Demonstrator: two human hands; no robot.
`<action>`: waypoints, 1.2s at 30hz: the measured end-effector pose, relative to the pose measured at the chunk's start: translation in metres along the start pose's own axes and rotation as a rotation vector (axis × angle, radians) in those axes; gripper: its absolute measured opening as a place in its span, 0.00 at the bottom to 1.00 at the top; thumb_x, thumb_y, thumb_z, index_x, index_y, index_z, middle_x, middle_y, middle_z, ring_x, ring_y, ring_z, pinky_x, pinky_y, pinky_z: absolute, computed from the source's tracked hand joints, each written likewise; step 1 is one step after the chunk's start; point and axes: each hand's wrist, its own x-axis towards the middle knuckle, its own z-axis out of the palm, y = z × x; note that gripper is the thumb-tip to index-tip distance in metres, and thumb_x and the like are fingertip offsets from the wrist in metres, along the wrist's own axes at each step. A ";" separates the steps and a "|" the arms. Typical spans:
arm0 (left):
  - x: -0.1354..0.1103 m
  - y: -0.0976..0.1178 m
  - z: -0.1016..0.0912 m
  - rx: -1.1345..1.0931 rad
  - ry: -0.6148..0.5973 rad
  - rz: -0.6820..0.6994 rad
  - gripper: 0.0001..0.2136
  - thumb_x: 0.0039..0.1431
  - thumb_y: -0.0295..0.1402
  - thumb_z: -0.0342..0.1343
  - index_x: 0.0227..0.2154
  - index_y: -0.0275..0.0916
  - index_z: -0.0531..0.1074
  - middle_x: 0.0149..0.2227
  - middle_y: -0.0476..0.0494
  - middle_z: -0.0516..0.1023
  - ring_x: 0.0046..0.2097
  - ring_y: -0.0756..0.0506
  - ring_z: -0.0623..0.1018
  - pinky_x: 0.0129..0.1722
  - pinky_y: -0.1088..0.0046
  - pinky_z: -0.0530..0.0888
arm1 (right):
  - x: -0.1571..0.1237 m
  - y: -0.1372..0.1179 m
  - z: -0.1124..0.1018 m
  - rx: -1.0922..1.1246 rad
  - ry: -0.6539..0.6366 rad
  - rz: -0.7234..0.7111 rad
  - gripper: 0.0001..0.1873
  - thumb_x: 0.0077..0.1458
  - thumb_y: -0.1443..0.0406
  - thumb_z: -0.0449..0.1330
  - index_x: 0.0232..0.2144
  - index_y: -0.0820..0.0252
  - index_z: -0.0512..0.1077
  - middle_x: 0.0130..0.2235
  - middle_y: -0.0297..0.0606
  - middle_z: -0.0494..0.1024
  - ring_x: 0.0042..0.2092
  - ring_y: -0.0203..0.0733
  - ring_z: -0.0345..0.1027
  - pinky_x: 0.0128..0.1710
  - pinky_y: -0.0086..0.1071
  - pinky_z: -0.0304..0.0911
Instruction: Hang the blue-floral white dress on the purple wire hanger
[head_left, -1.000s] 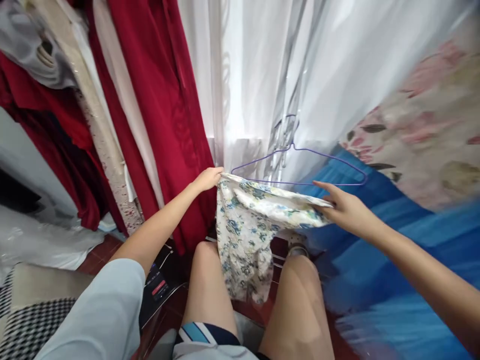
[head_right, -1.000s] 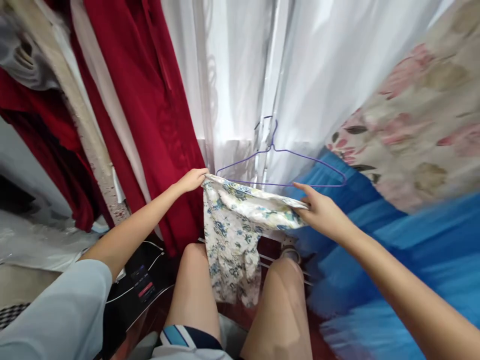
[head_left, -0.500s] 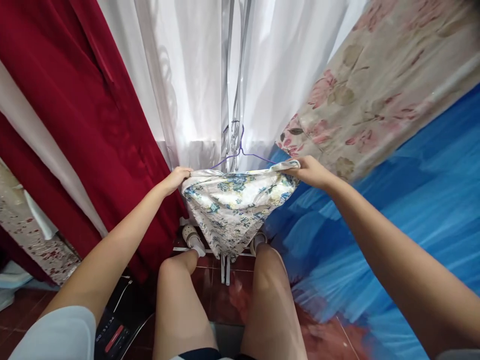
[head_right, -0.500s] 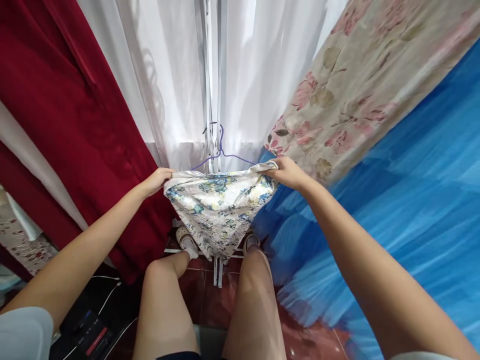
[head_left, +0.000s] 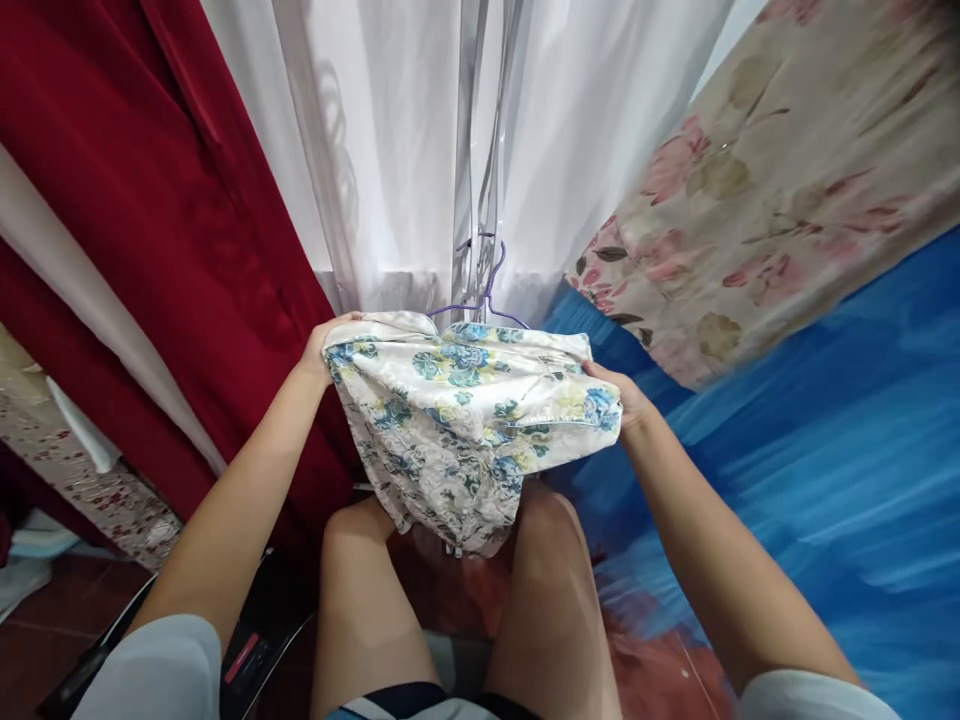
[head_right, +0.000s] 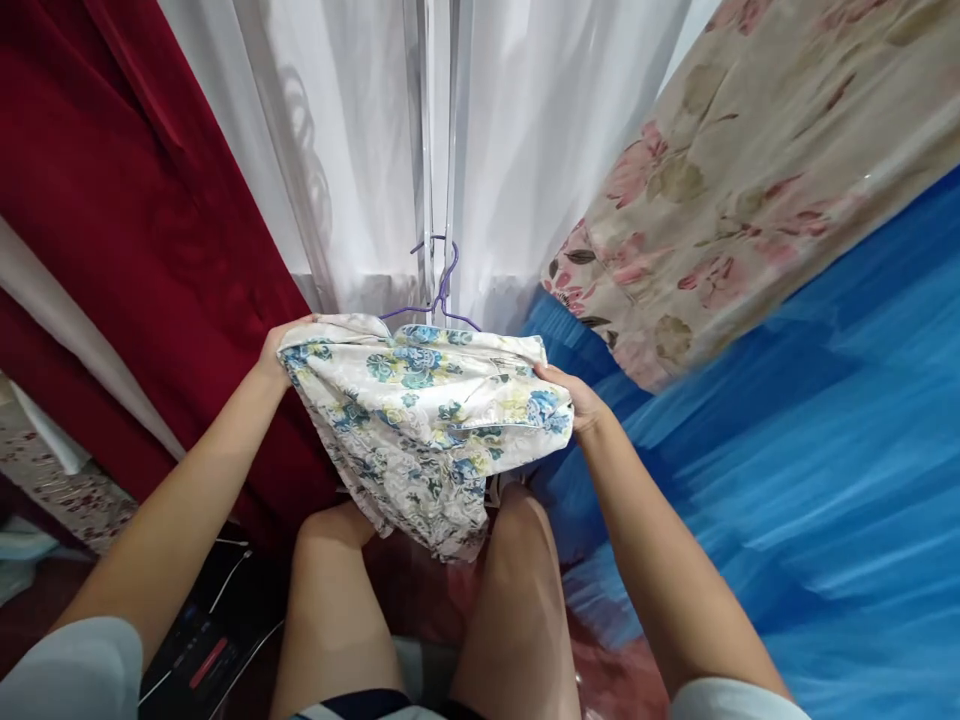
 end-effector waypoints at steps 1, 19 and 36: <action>0.000 0.007 -0.005 0.016 0.003 0.007 0.08 0.51 0.35 0.59 0.29 0.34 0.74 0.29 0.43 0.78 0.33 0.43 0.79 0.35 0.66 0.77 | 0.000 0.004 -0.002 0.050 -0.022 0.015 0.23 0.42 0.51 0.64 0.36 0.61 0.76 0.32 0.47 0.83 0.36 0.58 0.79 0.38 0.49 0.74; -0.090 0.047 0.018 0.899 0.430 0.644 0.11 0.63 0.30 0.53 0.45 0.41 0.77 0.41 0.42 0.78 0.42 0.45 0.76 0.46 0.70 0.70 | -0.034 -0.050 -0.018 -0.247 0.126 -0.155 0.21 0.43 0.51 0.71 0.34 0.59 0.80 0.31 0.41 0.82 0.31 0.48 0.75 0.29 0.36 0.69; -0.110 0.066 -0.020 1.155 -0.258 0.021 0.12 0.65 0.42 0.48 0.41 0.45 0.74 0.37 0.48 0.80 0.37 0.44 0.77 0.38 0.73 0.68 | -0.042 -0.082 0.013 -1.226 0.306 -0.253 0.15 0.57 0.55 0.55 0.24 0.56 0.60 0.18 0.31 0.65 0.22 0.37 0.55 0.24 0.31 0.43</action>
